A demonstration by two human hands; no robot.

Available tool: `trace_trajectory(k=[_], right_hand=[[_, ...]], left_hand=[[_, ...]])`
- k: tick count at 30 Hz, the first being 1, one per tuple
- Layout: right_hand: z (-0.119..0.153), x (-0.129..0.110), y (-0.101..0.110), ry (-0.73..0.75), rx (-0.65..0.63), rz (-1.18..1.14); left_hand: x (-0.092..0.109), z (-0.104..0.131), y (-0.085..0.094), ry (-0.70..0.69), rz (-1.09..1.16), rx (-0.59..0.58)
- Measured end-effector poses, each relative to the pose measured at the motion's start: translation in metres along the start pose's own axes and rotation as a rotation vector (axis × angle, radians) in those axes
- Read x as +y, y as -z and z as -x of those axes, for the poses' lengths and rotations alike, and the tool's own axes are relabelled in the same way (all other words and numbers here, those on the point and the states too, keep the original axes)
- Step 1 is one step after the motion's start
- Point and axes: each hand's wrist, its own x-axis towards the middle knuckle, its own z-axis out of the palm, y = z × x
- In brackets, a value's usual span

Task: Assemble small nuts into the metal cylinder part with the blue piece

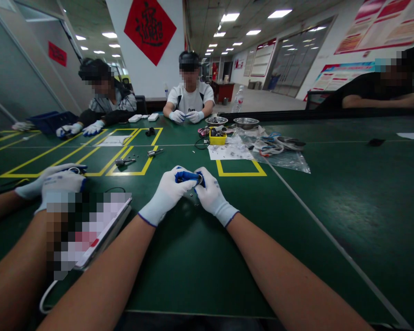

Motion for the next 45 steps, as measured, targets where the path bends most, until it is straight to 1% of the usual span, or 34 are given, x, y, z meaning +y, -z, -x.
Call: trace_trajectory(k=[5, 10, 16, 18, 22, 25, 27, 31, 34, 40, 45], right_hand=[[0.001, 0.002, -0.003, 0.031, -0.004, 0.012], [0.003, 0.004, -0.005, 0.051, 0.001, 0.032], [0.004, 0.006, -0.006, 0.069, -0.011, 0.063], [0.004, 0.007, -0.007, 0.060, -0.025, 0.075], [0.004, 0.007, -0.007, 0.032, -0.055, 0.102], [0.004, 0.007, -0.007, 0.011, -0.072, 0.123], [0.004, 0.006, -0.007, 0.002, -0.080, 0.129], [0.004, 0.005, -0.004, -0.013, -0.089, 0.115], [0.004, 0.005, -0.002, -0.028, -0.082, 0.097], [0.003, 0.007, -0.003, -0.034, -0.080, 0.099], [0.004, 0.006, -0.006, -0.021, -0.117, 0.141]], left_hand=[[-0.006, 0.000, -0.003, 0.043, 0.011, -0.004], [-0.009, 0.000, -0.006, 0.115, 0.113, 0.005], [-0.011, -0.002, -0.007, 0.171, 0.190, -0.035], [-0.013, -0.004, -0.006, 0.176, 0.160, -0.034], [-0.015, -0.006, -0.004, 0.167, 0.012, -0.006], [-0.014, -0.005, -0.003, 0.134, -0.084, 0.007], [-0.012, -0.004, -0.002, 0.098, -0.125, -0.010], [-0.011, -0.003, 0.001, 0.028, -0.138, -0.082], [-0.010, -0.002, 0.001, 0.021, -0.127, -0.126], [-0.010, -0.002, -0.003, 0.049, -0.150, -0.069], [-0.006, -0.003, 0.002, 0.074, -0.184, -0.100]])
